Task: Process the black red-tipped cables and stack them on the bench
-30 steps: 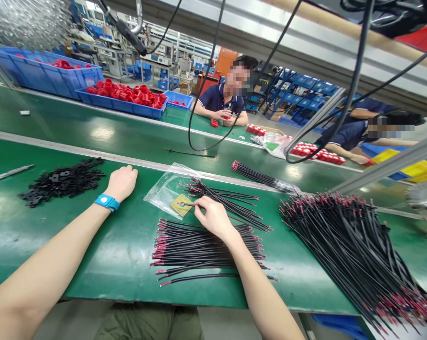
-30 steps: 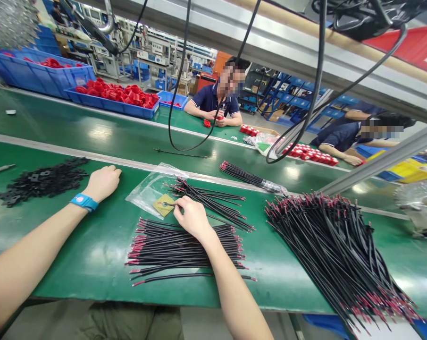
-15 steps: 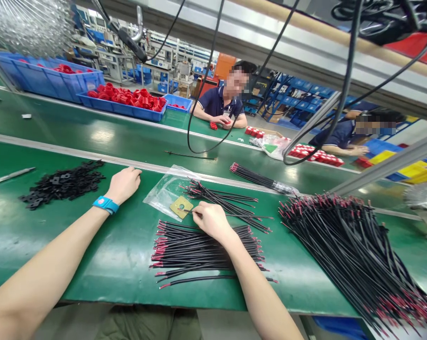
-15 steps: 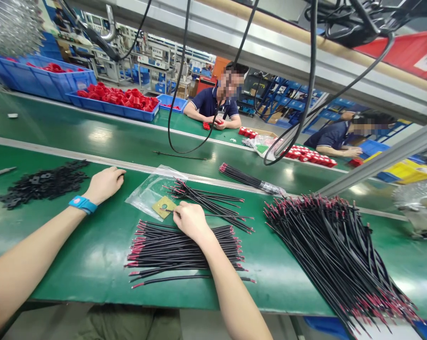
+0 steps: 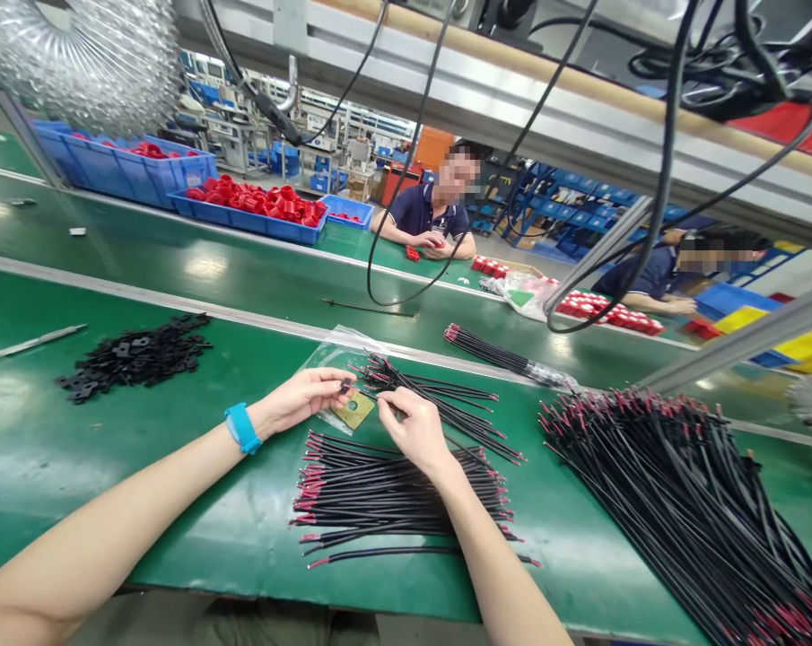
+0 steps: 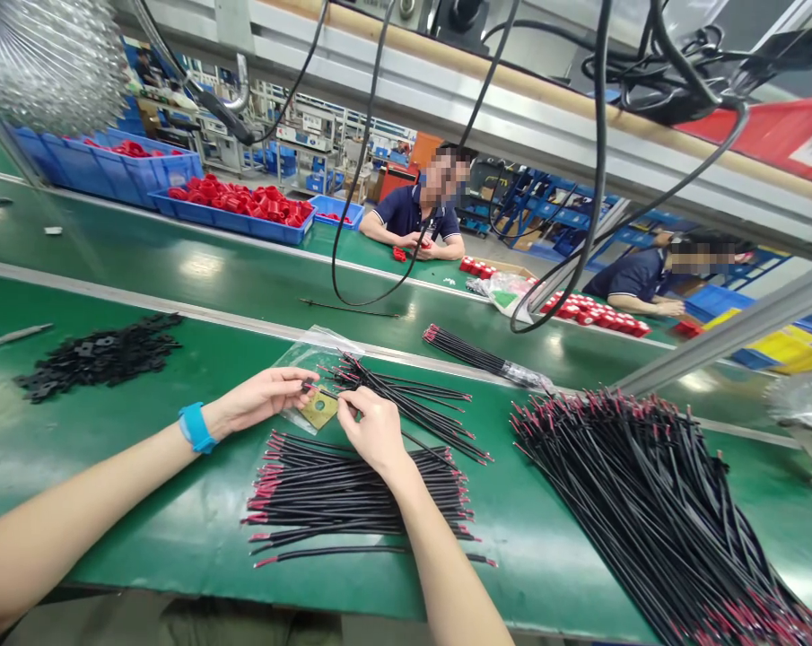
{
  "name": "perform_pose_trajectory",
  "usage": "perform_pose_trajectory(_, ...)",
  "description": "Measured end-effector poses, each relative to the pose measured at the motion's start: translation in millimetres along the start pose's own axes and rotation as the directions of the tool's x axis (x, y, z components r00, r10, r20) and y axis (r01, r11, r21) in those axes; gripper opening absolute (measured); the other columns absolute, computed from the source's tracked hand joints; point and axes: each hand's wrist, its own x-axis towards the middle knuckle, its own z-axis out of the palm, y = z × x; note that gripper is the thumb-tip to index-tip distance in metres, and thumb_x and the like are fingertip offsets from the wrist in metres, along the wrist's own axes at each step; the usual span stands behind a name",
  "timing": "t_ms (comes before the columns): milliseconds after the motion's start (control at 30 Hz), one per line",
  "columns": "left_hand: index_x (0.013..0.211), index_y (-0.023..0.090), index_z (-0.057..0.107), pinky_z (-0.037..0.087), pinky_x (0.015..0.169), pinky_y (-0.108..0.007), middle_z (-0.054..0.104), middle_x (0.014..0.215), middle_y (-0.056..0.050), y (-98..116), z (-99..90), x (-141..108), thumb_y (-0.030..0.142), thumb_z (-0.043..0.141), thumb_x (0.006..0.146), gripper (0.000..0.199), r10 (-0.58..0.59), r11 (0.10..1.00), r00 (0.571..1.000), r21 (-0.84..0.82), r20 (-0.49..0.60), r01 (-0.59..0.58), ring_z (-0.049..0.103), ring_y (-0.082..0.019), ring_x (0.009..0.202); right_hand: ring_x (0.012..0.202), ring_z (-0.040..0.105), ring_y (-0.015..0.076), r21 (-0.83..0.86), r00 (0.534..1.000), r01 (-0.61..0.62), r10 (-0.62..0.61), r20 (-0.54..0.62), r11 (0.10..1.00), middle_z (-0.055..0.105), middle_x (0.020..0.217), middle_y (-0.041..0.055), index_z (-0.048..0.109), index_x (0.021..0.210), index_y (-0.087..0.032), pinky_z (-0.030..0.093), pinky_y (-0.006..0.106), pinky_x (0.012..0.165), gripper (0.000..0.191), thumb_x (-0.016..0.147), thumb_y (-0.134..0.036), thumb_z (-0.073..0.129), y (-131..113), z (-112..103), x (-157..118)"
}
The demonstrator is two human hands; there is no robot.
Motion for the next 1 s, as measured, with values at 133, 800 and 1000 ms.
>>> perform_pose_trajectory(133, 0.112, 0.008, 0.067, 0.051, 0.078, -0.024, 0.070, 0.095, -0.013, 1.8, -2.2, -0.2, 0.018, 0.074, 0.077, 0.037, -0.007, 1.000, 1.000, -0.018, -0.014, 0.007, 0.065, -0.012, 0.073, 0.060, 0.051, 0.0096, -0.032, 1.000, 0.017, -0.017, -0.002, 0.999, 0.059, 0.071, 0.0009, 0.072, 0.091, -0.019, 0.038, 0.021, 0.061, 0.020, 0.092, -0.025, 0.053, 0.6, 0.1, -0.5)
perform_pose_trajectory(800, 0.110, 0.008, 0.067, 0.050, 0.076, -0.026, 0.069, 0.087, -0.009, -2.3, -4.2, 1.1, 0.028, 0.077, 0.075, 0.042, 0.072, 0.986, 0.997, 0.153, -0.002, -0.070, 0.063, -0.012, 0.071, 0.070, 0.057, 0.0103, -0.227, 0.981, 0.160, -0.180, -0.070, 0.961, 0.064, 0.081, 0.0023, 0.071, 0.101, -0.019, 0.040, 0.022, 0.065, 0.020, 0.095, -0.023, 0.052, -2.3, -2.0, -0.5)
perform_pose_trajectory(1000, 0.116, 0.009, 0.062, 0.053, 0.081, -0.031, 0.070, 0.090, -0.010, -10.2, 3.1, 0.5, 0.033, 0.076, 0.076, 0.049, 0.111, 0.947, 0.994, 0.305, -0.022, -0.099, 0.067, -0.016, 0.079, 0.074, 0.055, 0.0134, -0.377, 0.938, 0.325, -0.346, 0.012, 0.867, 0.065, 0.086, 0.0054, 0.068, 0.107, -0.018, 0.039, 0.026, 0.066, 0.022, 0.097, -0.020, 0.048, -5.3, -0.1, -1.5)
